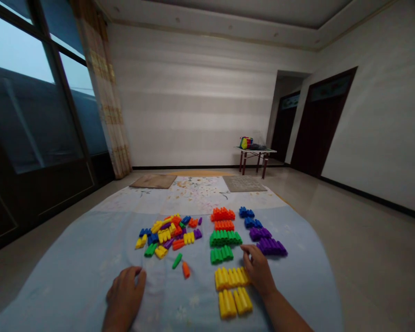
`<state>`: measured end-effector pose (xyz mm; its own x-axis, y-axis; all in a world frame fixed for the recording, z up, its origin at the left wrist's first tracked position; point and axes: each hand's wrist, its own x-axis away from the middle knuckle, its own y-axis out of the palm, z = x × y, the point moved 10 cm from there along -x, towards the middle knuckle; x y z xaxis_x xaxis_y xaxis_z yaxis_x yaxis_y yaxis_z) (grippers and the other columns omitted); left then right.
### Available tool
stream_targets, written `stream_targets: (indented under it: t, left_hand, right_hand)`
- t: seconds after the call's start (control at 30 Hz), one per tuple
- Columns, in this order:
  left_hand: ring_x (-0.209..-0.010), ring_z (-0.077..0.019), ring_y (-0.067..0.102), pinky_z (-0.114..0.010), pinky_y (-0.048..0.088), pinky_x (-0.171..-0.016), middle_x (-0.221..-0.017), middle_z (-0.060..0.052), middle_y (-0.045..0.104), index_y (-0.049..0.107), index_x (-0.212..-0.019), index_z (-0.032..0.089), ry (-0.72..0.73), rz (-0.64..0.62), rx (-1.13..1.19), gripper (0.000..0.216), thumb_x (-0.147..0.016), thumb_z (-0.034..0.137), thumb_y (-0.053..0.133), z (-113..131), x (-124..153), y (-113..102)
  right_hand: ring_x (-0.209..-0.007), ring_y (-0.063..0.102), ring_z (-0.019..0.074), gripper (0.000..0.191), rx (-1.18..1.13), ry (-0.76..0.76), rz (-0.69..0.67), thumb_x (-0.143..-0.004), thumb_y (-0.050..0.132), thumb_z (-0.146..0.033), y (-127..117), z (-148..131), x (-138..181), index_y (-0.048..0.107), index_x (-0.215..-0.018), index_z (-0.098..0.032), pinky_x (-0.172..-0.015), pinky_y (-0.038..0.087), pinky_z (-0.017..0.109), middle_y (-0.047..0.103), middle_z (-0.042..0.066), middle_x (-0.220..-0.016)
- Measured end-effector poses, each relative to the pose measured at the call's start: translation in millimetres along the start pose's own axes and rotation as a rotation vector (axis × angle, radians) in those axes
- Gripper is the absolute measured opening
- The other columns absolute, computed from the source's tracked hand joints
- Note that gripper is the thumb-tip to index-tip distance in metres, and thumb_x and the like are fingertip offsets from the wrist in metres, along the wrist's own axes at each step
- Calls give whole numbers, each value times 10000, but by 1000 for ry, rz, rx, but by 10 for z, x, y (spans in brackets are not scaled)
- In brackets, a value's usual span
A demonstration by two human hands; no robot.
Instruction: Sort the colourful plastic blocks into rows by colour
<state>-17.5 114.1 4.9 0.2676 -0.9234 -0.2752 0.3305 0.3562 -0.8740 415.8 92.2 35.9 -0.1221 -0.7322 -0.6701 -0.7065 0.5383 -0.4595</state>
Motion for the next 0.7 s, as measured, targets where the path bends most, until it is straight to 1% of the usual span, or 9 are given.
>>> stream_targets:
  t: [0.1,0.23,0.3,0.4,0.5,0.6,0.7]
  left_hand:
    - [-1014,-260,546,-385,387,-926,-1073,-138,608,589,-976,148,21,26,18,465,-812,439,265,4,32,-1]
    - [-1016,-251,545,-381,393,-927,-1062,-124,616,588,-972,163,63,41,36,422,-818,420,290,3,62,11]
    - [-1001,-244,553,-378,400,-927,-1044,-114,625,592,-950,179,61,62,46,398,-820,418,302,-14,66,-3]
    - [-975,-241,562,-379,414,-913,-1027,-113,629,594,-943,182,47,84,64,396,-823,421,301,-30,62,-26]
    - [-957,-245,567,-383,422,-899,-1008,-123,633,596,-920,173,45,80,75,397,-821,415,297,-28,56,-33]
    - [-963,-246,568,-380,419,-907,-1007,-127,636,596,-916,170,68,79,90,401,-814,420,299,-19,50,-41]
    - [-962,-246,573,-380,417,-915,-1007,-131,639,597,-921,165,57,72,96,422,-808,437,294,-56,26,-28]
  right_hand:
    - [-859,635,220,240,4,23,-16,-846,439,-220,10,76,16,655,-946,-186,-756,525,351,678,97,-921]
    - [-878,636,223,244,-5,46,-41,-851,438,-240,26,137,35,654,-951,-190,-783,523,363,680,101,-936]
    - [-885,638,229,244,-7,54,-50,-850,444,-255,37,151,40,659,-949,-195,-796,522,372,683,103,-939]
    - [-885,640,237,243,-8,63,-48,-848,454,-278,53,163,39,664,-942,-199,-789,525,381,683,107,-932]
    - [-864,642,237,239,-14,64,-34,-849,456,-291,72,158,25,666,-926,-205,-764,530,377,683,104,-914]
    - [-843,646,228,234,-28,55,-32,-849,457,-289,101,128,0,666,-914,-207,-745,532,359,685,93,-894]
    - [-820,647,213,233,-44,60,-35,-849,453,-269,114,105,-28,664,-917,-200,-711,530,330,686,84,-888]
